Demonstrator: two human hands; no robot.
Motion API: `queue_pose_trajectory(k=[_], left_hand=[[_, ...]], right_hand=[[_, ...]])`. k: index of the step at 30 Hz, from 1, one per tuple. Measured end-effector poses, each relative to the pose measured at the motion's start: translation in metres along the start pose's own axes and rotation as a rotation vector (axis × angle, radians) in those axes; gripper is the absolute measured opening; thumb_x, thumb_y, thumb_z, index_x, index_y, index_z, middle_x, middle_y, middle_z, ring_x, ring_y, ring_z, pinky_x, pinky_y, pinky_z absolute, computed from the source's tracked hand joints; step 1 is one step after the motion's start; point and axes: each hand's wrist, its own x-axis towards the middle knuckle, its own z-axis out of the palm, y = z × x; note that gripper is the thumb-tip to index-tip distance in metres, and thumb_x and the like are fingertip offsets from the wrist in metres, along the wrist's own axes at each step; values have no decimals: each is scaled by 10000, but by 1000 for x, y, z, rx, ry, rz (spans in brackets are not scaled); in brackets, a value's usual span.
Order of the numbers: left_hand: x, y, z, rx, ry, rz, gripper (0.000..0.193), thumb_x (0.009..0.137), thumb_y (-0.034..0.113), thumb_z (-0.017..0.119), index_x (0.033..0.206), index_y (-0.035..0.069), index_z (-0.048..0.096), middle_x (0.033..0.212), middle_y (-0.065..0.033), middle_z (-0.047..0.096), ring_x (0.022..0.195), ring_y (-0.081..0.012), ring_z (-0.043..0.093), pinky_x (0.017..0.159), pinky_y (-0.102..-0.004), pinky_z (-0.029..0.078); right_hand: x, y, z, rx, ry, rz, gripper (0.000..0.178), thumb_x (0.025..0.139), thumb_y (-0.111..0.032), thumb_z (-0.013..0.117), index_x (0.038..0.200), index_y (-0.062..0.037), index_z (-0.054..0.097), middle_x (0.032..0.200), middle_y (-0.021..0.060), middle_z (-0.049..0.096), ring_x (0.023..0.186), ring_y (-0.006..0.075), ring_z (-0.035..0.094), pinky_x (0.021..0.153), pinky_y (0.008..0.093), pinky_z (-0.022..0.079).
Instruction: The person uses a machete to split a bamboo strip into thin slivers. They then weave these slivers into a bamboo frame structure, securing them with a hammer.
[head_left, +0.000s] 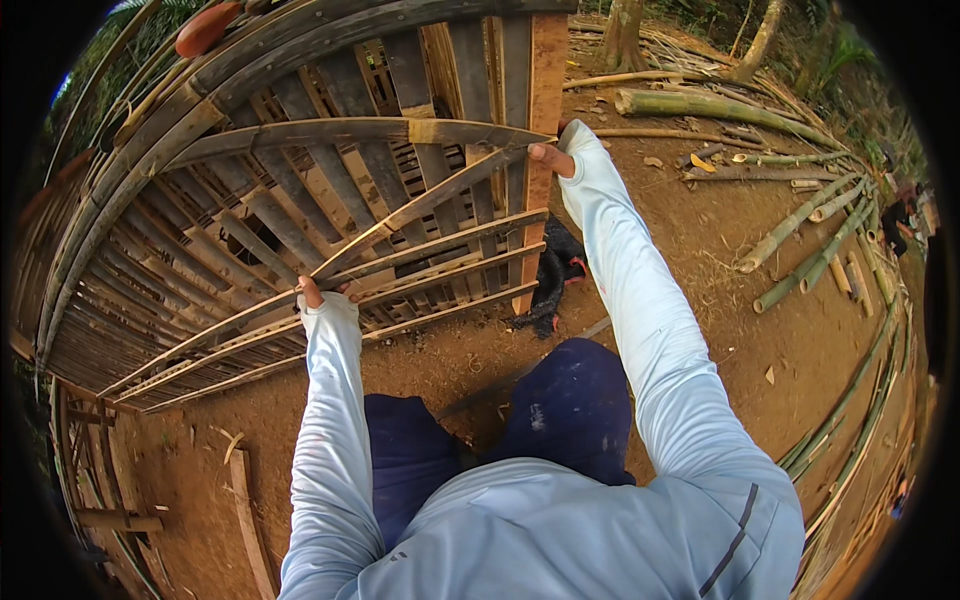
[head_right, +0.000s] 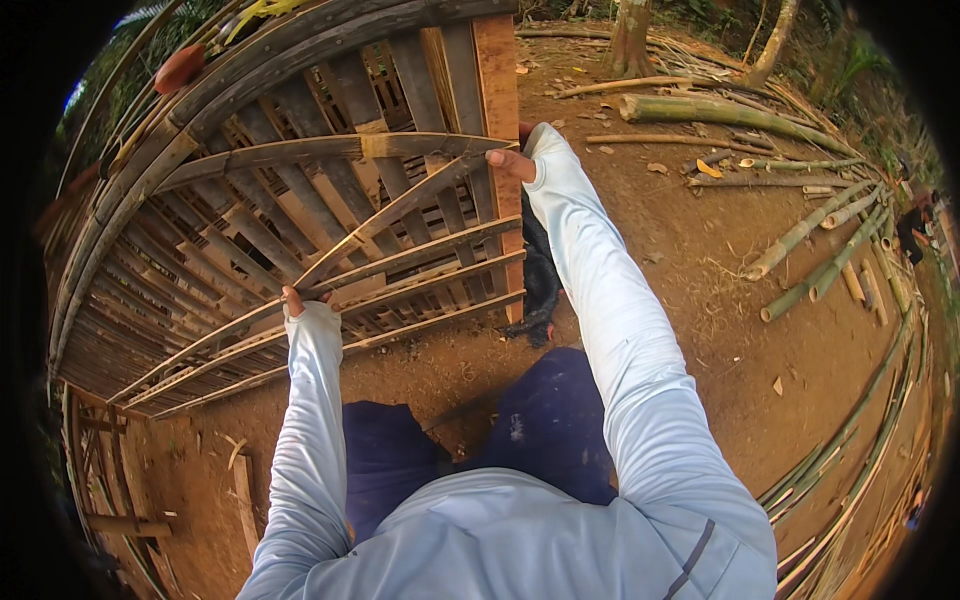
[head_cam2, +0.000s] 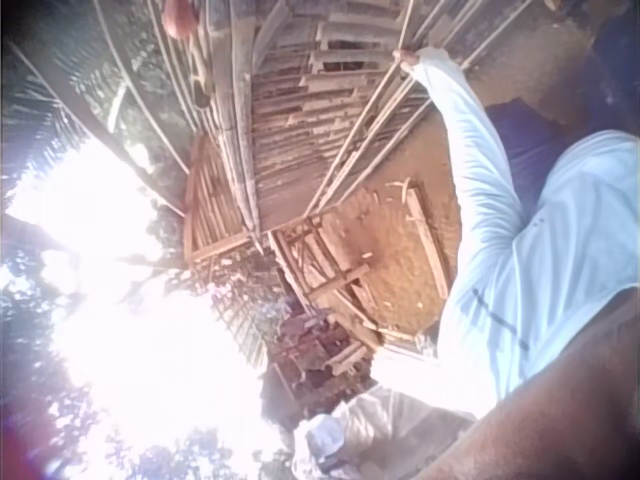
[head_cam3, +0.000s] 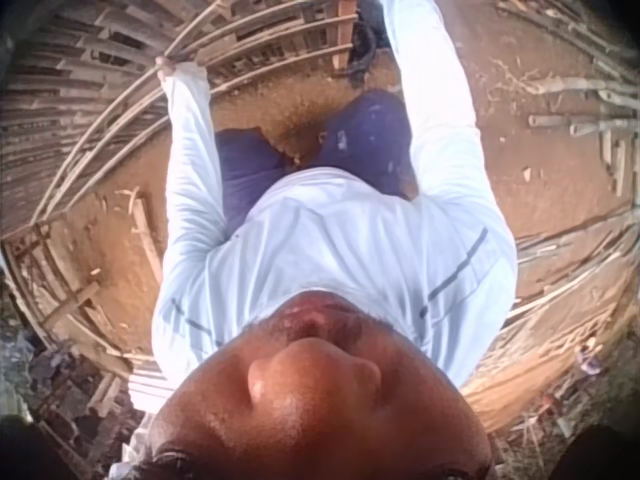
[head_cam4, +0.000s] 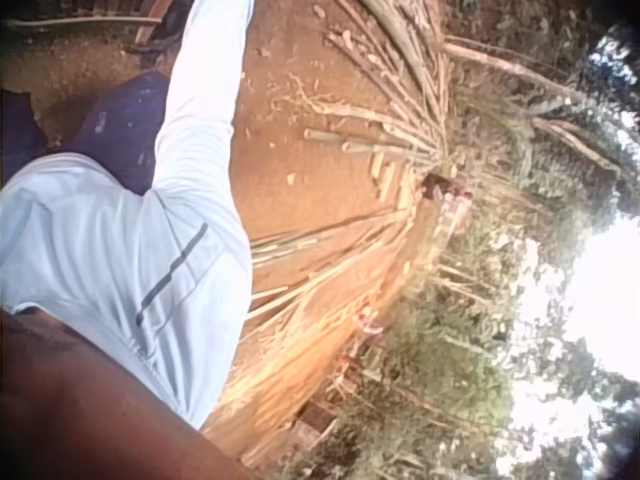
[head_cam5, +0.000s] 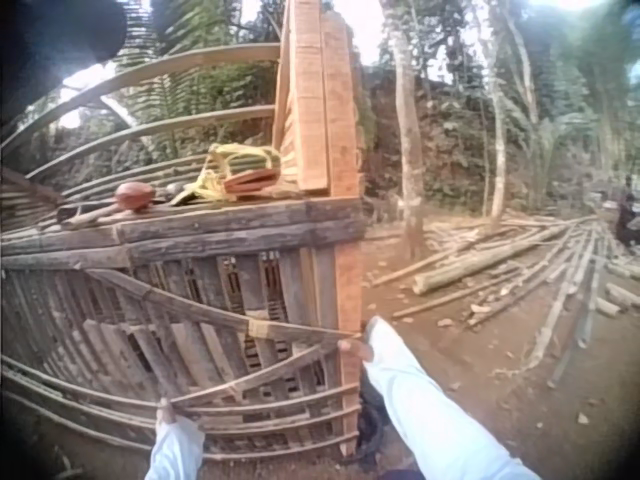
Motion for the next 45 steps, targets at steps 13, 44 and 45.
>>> queue_pose_trajectory(k=[13, 44, 45], left_hand=[[3, 3, 1, -19, -2, -53, 663, 860, 588, 652, 1286, 132, 426, 1151, -100, 525, 890, -258, 574, 630, -407, 467], [-2, 5, 6, 180, 89, 41, 588, 922, 580, 552, 1041, 9, 479, 760, -85, 534, 568, -152, 537, 478, -308, 470], [3, 1, 4, 191, 99, 49, 635, 940, 571, 522, 1138, -28, 452, 709, -91, 543, 548, -160, 540, 476, -312, 463]], right_hand=[[6, 7, -6, 10, -14, -53, 714, 679, -440, 877, 1143, 49, 643, 947, 97, 695, 806, 160, 647, 727, 287, 521], [-13, 5, 8, 187, 23, 7, 463, 817, -276, 799, 1161, -67, 570, 1072, 20, 643, 965, 162, 582, 904, 307, 428], [-14, 5, 10, 182, 23, 12, 462, 818, -281, 799, 1162, -70, 574, 1074, 18, 645, 962, 164, 585, 902, 310, 430]])
